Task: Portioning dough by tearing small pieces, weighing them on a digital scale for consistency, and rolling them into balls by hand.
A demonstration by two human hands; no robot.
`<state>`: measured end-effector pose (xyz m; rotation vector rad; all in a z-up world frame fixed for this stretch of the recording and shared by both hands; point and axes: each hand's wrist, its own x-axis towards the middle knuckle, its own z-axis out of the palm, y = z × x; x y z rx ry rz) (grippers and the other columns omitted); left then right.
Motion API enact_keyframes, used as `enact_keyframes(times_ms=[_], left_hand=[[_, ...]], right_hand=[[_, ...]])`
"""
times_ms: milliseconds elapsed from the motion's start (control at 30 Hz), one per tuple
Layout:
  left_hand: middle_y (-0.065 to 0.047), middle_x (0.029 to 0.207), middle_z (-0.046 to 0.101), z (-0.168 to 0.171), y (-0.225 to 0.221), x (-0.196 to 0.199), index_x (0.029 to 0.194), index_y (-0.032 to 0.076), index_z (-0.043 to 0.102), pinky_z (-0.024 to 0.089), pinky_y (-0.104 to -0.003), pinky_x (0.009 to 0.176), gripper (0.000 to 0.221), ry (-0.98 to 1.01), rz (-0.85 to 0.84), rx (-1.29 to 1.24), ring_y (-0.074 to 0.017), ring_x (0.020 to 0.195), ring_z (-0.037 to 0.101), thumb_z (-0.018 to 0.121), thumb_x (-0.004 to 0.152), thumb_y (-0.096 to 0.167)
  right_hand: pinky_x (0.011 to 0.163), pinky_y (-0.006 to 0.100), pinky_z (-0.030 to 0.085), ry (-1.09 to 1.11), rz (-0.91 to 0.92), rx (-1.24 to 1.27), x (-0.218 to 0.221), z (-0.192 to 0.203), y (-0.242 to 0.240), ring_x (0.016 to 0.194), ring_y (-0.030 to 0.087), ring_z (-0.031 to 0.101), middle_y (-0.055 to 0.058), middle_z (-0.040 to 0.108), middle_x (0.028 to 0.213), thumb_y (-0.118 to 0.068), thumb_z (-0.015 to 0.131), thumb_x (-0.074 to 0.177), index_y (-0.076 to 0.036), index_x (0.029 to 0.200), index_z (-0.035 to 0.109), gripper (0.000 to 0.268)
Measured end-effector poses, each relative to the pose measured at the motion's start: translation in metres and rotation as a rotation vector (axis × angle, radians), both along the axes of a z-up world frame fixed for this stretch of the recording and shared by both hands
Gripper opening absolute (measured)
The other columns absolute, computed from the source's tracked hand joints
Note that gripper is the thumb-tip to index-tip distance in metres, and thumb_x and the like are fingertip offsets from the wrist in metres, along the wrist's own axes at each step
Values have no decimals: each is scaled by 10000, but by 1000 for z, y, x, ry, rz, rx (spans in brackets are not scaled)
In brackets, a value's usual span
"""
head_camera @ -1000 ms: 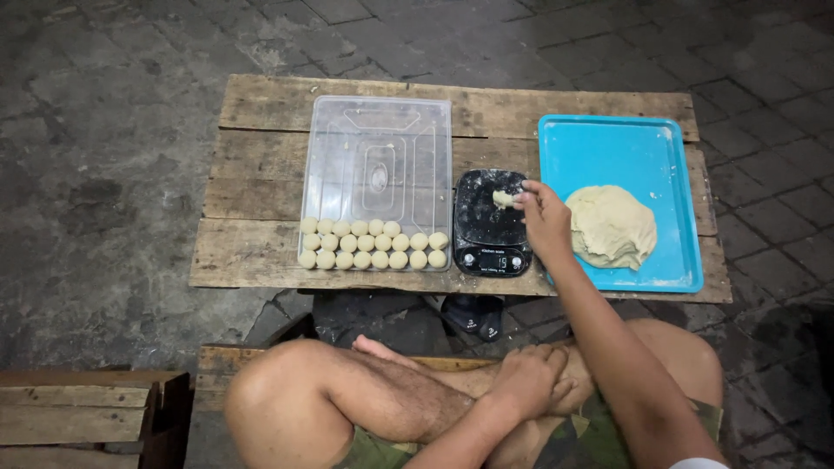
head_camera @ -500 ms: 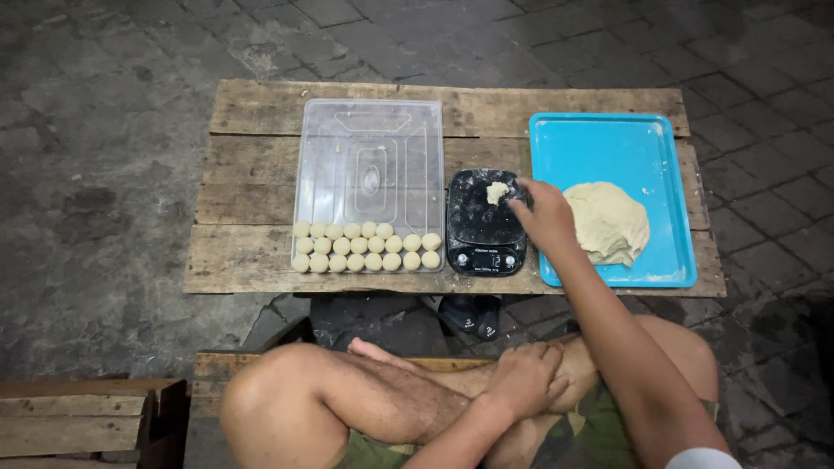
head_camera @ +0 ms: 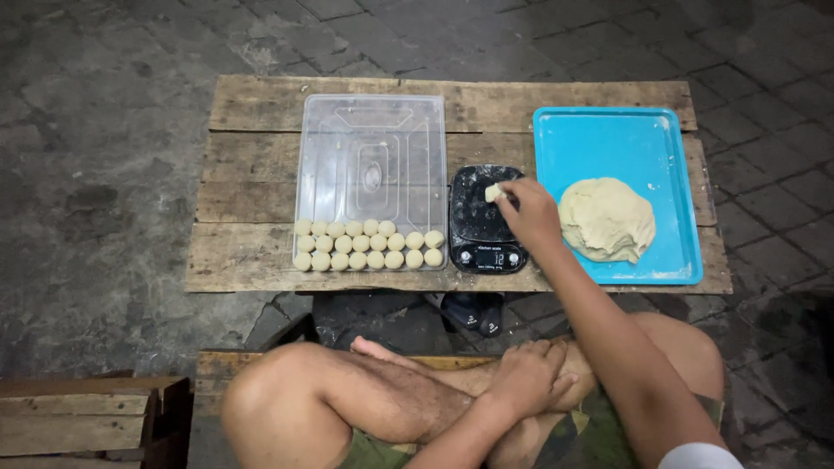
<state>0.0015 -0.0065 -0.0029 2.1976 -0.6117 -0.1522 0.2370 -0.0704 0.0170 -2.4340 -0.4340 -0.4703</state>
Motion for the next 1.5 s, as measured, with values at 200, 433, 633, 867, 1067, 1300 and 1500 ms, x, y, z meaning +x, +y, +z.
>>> enact_keyframes(times_ms=[200,433,633,867,1067,1300,1500], left_hand=[[-258,1145,665,-4,-2,1,1260,-51,611,472,-519,825,519,15,5,-31,-453,969,627,547,983,383],[-237,1181,648,-4,-2,2,1349,-21,573,445,-525,846,562,64,-15,46,-436,1015,612,528,990,408],[-244,1182,641,0,0,3,1359,-16,565,442,-518,861,566,86,-27,57,-440,1020,605,527,988,411],[-250,1104,667,8,3,3,1344,-27,576,477,-525,802,566,26,14,26,-451,952,626,554,973,400],[-226,1077,664,10,15,10,1212,-5,618,465,-528,810,439,36,-43,69,-441,955,634,550,996,372],[-132,1128,731,142,123,72,1247,68,675,538,-469,773,415,106,132,-80,-365,940,693,664,871,242],[-221,1241,701,131,188,133,1364,46,643,473,-510,1067,456,-239,375,-79,-417,1227,633,735,950,214]], right_hand=[[819,387,495,-153,63,-273,-27,-11,-4,951,254,642,26,743,1048,-175,748,874,-99,1040,778,185],[829,419,524,-109,57,-110,-23,-1,-2,933,319,656,138,716,1064,-122,684,951,-19,1116,732,201],[788,393,537,-51,58,-85,-18,-3,-19,895,287,672,109,745,1041,-108,672,953,-54,1158,747,225],[738,374,547,-8,22,-146,-17,-1,-54,848,274,726,49,784,1068,-142,709,918,-83,1167,757,261],[748,370,536,-26,-76,-252,-39,35,-93,864,272,695,66,752,1134,-172,693,941,-49,1173,752,269],[1003,443,492,-28,-278,-411,-83,-9,-222,1188,361,628,170,685,1351,-232,764,895,17,1336,671,515],[874,431,568,165,-415,-170,-82,-45,-248,999,316,733,116,771,1050,-222,844,857,-131,1216,775,377]])
